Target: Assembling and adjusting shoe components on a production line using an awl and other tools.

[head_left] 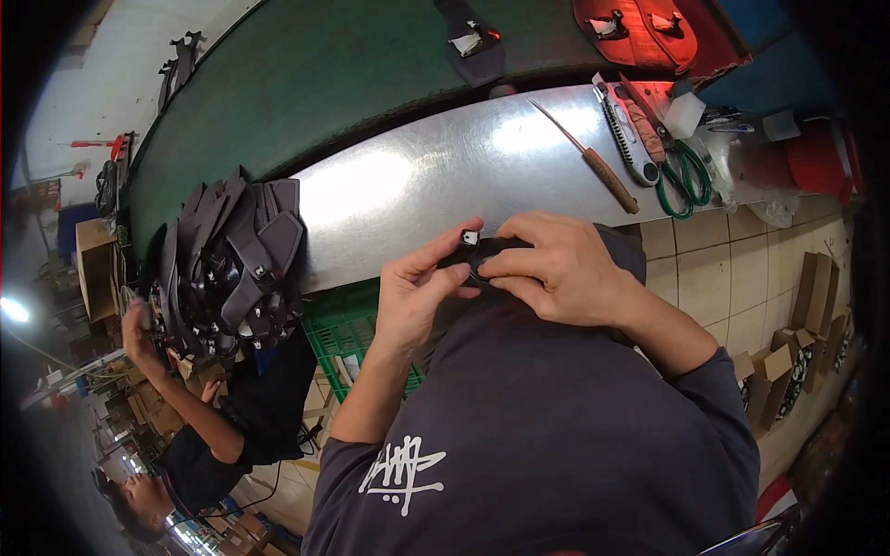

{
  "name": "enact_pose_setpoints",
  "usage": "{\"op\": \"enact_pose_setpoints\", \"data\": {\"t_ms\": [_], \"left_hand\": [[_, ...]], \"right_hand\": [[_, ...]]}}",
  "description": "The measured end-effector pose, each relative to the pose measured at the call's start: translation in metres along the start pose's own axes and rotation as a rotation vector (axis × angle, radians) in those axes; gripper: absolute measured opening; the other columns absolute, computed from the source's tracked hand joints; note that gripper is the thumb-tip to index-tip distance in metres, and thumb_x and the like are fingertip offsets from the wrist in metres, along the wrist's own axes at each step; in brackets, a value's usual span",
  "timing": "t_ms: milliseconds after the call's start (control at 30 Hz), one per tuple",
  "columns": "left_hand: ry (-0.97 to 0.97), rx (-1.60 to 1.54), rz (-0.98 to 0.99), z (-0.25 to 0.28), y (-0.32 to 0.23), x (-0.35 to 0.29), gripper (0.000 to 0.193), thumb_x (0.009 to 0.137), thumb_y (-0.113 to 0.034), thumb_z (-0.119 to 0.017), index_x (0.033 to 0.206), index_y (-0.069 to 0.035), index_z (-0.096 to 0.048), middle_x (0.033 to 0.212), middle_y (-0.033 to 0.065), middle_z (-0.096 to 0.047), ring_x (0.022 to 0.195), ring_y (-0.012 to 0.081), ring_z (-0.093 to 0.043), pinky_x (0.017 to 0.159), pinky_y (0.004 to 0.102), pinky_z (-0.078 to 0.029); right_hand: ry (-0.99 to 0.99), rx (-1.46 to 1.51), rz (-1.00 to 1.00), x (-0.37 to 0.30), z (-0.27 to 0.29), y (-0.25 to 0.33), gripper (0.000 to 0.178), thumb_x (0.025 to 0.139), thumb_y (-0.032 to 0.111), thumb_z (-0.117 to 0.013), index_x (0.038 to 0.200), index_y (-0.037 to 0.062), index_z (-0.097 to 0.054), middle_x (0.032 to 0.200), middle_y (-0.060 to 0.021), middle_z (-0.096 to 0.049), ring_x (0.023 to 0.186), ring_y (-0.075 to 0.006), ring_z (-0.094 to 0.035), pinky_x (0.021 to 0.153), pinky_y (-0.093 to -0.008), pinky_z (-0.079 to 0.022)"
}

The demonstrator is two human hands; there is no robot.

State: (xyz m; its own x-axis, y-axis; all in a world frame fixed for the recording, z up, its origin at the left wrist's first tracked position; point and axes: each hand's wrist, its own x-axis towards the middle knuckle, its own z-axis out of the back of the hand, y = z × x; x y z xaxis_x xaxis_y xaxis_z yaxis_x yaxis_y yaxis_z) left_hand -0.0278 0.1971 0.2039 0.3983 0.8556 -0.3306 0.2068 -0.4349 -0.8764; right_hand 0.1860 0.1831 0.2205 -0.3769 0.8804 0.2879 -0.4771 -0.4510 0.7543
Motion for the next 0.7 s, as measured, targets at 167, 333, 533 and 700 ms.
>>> {"op": "enact_pose_setpoints", "data": {"t_ms": [167, 333, 533, 700], "left_hand": [[-0.043, 0.007, 0.038, 0.003, 0.002, 0.006, 0.039, 0.080, 0.012, -0.056, 0.117, 0.000, -0.063, 0.124, 0.0170, -0.061, 0.098, 0.0187, -0.066, 0.068, 0.0249, -0.060], [-0.053, 0.033, 0.058, 0.003, 0.000, 0.010, 0.036, 0.080, 0.011, -0.057, 0.115, 0.002, -0.064, 0.118, 0.0157, -0.064, 0.091, 0.0165, -0.067, 0.066, 0.0231, -0.060], [-0.088, 0.072, 0.006, -0.001, -0.001, 0.013, 0.037, 0.080, 0.010, -0.058, 0.116, 0.002, -0.064, 0.119, 0.0151, -0.064, 0.091, 0.0149, -0.066, 0.064, 0.0224, -0.059], [-0.095, 0.066, 0.017, -0.002, -0.003, 0.015, 0.037, 0.080, 0.010, -0.058, 0.116, 0.003, -0.064, 0.119, 0.0144, -0.064, 0.089, 0.0138, -0.066, 0.064, 0.0220, -0.059]], "right_hand": [[0.084, -0.004, 0.083, 0.006, 0.005, -0.006, 0.023, 0.068, 0.012, -0.076, 0.090, 0.0111, -0.069, 0.089, -0.0081, -0.060, 0.079, -0.0272, -0.061, 0.065, -0.0364, -0.047], [0.114, 0.186, -0.114, 0.000, -0.001, -0.008, 0.025, 0.067, 0.014, -0.078, 0.088, 0.0133, -0.064, 0.089, -0.0054, -0.057, 0.078, -0.0266, -0.060, 0.065, -0.0377, -0.046], [0.021, 0.204, -0.149, -0.003, -0.010, -0.011, 0.023, 0.068, 0.013, -0.077, 0.087, 0.0133, -0.064, 0.087, -0.0050, -0.057, 0.077, -0.0249, -0.060, 0.064, -0.0361, -0.047], [-0.019, 0.176, -0.136, -0.004, -0.014, -0.013, 0.021, 0.068, 0.012, -0.076, 0.085, 0.0128, -0.064, 0.087, -0.0057, -0.057, 0.075, -0.0249, -0.061, 0.063, -0.0353, -0.047]]}}
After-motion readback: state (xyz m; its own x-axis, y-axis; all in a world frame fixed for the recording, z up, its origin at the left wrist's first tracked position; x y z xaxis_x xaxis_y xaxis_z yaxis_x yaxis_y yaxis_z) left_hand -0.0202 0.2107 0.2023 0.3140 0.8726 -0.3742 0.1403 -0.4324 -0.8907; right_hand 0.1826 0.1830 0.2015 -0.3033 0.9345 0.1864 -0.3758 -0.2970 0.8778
